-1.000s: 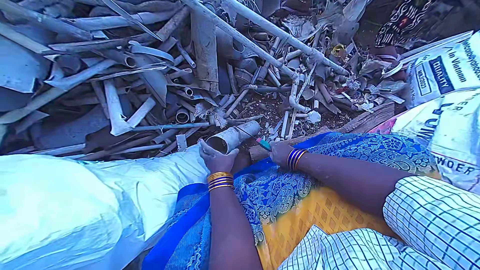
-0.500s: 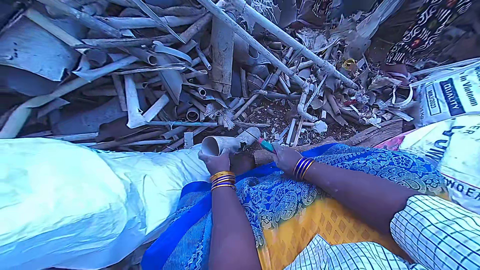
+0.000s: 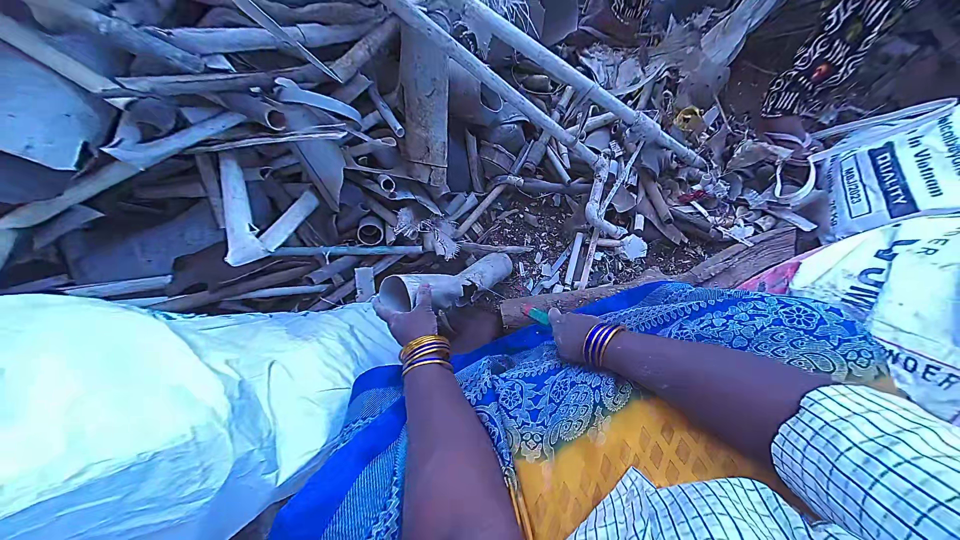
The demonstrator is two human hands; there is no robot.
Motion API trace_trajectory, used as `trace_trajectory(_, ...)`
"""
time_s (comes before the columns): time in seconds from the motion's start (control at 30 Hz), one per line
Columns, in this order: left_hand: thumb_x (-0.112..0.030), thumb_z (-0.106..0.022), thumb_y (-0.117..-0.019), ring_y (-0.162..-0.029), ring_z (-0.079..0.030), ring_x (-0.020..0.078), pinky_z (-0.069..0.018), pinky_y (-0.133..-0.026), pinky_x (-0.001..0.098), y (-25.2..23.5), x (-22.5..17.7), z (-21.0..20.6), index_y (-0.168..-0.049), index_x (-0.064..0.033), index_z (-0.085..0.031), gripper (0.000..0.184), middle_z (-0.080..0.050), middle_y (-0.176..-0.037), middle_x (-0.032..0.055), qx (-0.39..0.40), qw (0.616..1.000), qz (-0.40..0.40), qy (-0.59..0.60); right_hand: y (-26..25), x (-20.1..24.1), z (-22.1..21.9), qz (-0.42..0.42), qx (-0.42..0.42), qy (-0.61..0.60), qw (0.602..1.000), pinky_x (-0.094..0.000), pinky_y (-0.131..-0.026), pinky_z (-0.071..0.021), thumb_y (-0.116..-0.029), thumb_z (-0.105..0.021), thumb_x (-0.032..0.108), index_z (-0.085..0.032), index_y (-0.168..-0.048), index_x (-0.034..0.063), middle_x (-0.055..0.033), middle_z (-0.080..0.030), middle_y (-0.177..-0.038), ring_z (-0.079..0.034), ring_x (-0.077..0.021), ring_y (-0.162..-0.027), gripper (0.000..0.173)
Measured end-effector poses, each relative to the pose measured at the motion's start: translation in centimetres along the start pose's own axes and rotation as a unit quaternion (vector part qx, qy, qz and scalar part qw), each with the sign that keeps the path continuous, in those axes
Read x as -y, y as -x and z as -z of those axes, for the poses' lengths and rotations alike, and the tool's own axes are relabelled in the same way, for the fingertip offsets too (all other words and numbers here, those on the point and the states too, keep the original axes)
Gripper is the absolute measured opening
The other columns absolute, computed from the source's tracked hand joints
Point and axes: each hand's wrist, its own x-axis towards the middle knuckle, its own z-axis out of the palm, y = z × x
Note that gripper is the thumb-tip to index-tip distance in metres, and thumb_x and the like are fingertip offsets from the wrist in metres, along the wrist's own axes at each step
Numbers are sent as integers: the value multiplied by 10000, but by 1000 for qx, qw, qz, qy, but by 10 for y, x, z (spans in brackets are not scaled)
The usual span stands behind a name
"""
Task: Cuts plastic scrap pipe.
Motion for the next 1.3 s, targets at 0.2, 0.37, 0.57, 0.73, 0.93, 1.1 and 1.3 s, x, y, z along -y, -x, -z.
trace_trajectory(0.2, -305, -780, -932, -1455, -436, 319, -353, -1190, 402, 29, -24, 1, -1617, -12, -146, 978, -390, -1575, 274, 22, 998, -65, -13, -6, -4, 15, 39, -5, -23, 999, -589, -1010, -482, -1088, -434, 170, -400, -1435, -78, -306, -568, -1340, -599, -434, -1250, 428)
trace_trajectory(0.37, -344, -760, -945, -1474, -409, 343, -334, -1204, 416, 40, -32, -2, -1614, 18, -122, 993, -356, -1588, 297, 43, 991, -115, -56, -8, -3, 15, 41, 6, -41, 998, -561, -1006, -490, -1075, -482, 168, -376, -1433, -91, -304, -573, -1318, -607, -422, -1235, 455)
trace_trajectory(0.57, -331, -771, -937, -1483, -388, 373, -315, -1216, 433, 42, -31, -2, -1604, 52, -132, 1000, -338, -1587, 324, 40, 989, -138, -30, -13, -5, 12, 42, 4, -51, 998, -565, -1021, -484, -1075, -483, 169, -358, -1451, -94, -316, -565, -1331, -600, -429, -1249, 476)
trace_trajectory(0.73, -392, -778, -918, -1452, -442, 362, -347, -1199, 448, 33, -20, -7, -1613, 14, -181, 1001, -400, -1573, 284, 18, 989, -141, -32, -15, -6, 9, 55, 0, -62, 997, -581, -1020, -484, -1062, -505, 162, -368, -1445, -104, -330, -568, -1330, -601, -436, -1249, 486)
trace_trajectory(0.93, -439, -764, -913, -1448, -430, 427, -335, -1198, 522, 34, -18, -9, -1607, 31, -199, 1010, -387, -1565, 326, 30, 987, -152, -31, -16, -10, 6, 73, -21, -78, 994, -591, -1013, -485, -1052, -529, 166, -422, -1411, -130, -340, -588, -1297, -609, -445, -1228, 477)
trace_trajectory(1.1, -406, -783, -901, -1461, -391, 462, -303, -1219, 519, 36, -19, -9, -1609, 56, -158, 1051, -341, -1567, 371, 42, 989, -143, 0, -16, -10, 7, 60, -22, -67, 996, -601, -1038, -469, -1061, -530, 189, -423, -1429, -120, -346, -577, -1330, -593, -452, -1256, 492)
trace_trajectory(1.3, -487, -794, -855, -1405, -454, 493, -368, -1164, 584, 3, 10, -32, -1607, 43, -196, 1097, -395, -1534, 369, 15, 982, -186, -3, -38, -17, -5, 88, -56, -38, 994, -607, -988, -496, -1038, -556, 221, -473, -1375, -118, -337, -615, -1253, -630, -451, -1187, 485)
